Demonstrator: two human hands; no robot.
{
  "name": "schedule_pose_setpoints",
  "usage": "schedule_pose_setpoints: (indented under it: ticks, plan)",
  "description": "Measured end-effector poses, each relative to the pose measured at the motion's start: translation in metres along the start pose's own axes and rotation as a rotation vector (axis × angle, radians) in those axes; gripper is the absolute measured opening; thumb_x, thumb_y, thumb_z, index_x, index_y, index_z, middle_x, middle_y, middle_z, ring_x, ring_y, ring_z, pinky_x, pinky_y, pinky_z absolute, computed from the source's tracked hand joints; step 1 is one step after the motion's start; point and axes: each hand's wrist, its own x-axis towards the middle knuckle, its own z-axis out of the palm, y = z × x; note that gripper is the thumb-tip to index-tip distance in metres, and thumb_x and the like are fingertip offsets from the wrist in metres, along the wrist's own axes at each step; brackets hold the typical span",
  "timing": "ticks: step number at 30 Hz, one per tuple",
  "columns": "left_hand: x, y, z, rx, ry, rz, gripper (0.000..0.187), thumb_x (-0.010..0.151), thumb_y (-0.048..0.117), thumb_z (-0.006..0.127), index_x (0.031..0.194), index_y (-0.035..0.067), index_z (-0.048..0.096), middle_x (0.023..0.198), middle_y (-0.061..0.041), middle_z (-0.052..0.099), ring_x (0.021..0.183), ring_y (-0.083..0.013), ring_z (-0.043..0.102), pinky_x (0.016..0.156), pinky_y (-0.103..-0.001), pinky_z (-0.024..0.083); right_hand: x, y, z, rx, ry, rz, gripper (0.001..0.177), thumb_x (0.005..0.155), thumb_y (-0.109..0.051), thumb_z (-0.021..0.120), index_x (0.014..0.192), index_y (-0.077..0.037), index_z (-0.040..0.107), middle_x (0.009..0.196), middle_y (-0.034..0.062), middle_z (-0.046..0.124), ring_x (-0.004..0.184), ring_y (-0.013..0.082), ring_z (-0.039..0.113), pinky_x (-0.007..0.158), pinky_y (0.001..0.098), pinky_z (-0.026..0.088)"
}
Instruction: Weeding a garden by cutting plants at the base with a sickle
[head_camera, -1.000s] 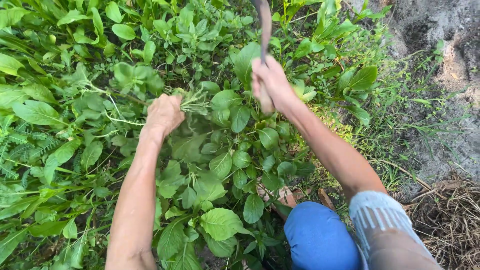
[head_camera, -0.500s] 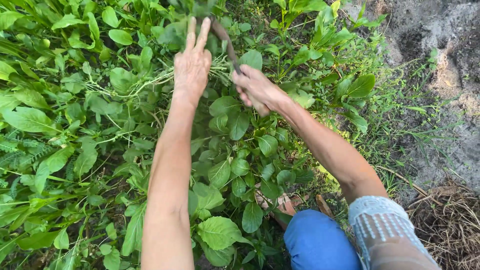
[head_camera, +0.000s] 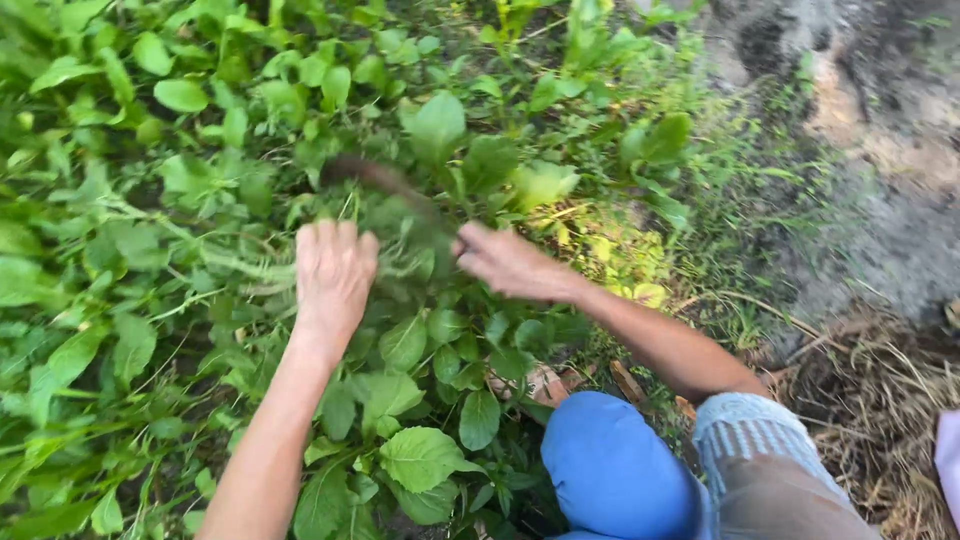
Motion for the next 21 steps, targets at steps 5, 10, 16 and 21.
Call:
schedule_pose_setpoints:
  ticks: [5,10,16,21]
  plan:
    - [-0.042,0.006,-0.002,-0.175,-0.015,-0.037,0.016,0.08,0.009,0.066,0.096,0.013,0.064,0.086,-0.008,0.063,0.088,-0.0257,0.061,0.079,-0.042,0.042,-0.021,0.022,0.026,-0.167,-0.274,-0.18,0.015,0.103,-0.019,0.05,0.113,-0.01,0.048,0.067,0.0012,0.049,0.052,0.0137,0.052,0.044,0.033,0.042]
    - [-0.055,-0.001,-0.008,-0.328,0.023,-0.122,0.035,0.074,0.001,0.066,0.108,0.011,0.063,0.084,-0.008,0.064,0.084,-0.0272,0.061,0.076,-0.043,0.04,-0.041,0.008,0.027,-0.093,-0.34,-0.051,0.013,0.104,-0.023,0.049,0.109,-0.01,0.049,0.068,0.0006,0.047,0.052,0.014,0.051,0.044,0.0333,0.044]
    - [-0.031,-0.025,0.008,-0.321,0.241,-0.172,0.023,0.076,-0.002,0.065,0.095,0.011,0.06,0.085,-0.009,0.065,0.083,-0.0288,0.059,0.08,-0.045,0.038,-0.022,0.009,0.045,-0.196,-0.241,-0.168,0.015,0.104,-0.022,0.052,0.106,-0.01,0.045,0.064,0.0039,0.045,0.052,0.0164,0.048,0.048,0.0359,0.04]
    - [-0.023,-0.095,0.043,-0.229,0.455,-0.357,0.022,0.072,-0.003,0.066,0.085,0.011,0.054,0.071,-0.009,0.055,0.073,-0.0262,0.049,0.078,-0.043,0.033,-0.048,0.0,0.029,-0.407,-0.137,-0.23,0.015,0.103,-0.022,0.052,0.108,-0.009,0.047,0.061,0.0062,0.048,0.05,0.0193,0.048,0.05,0.0391,0.038]
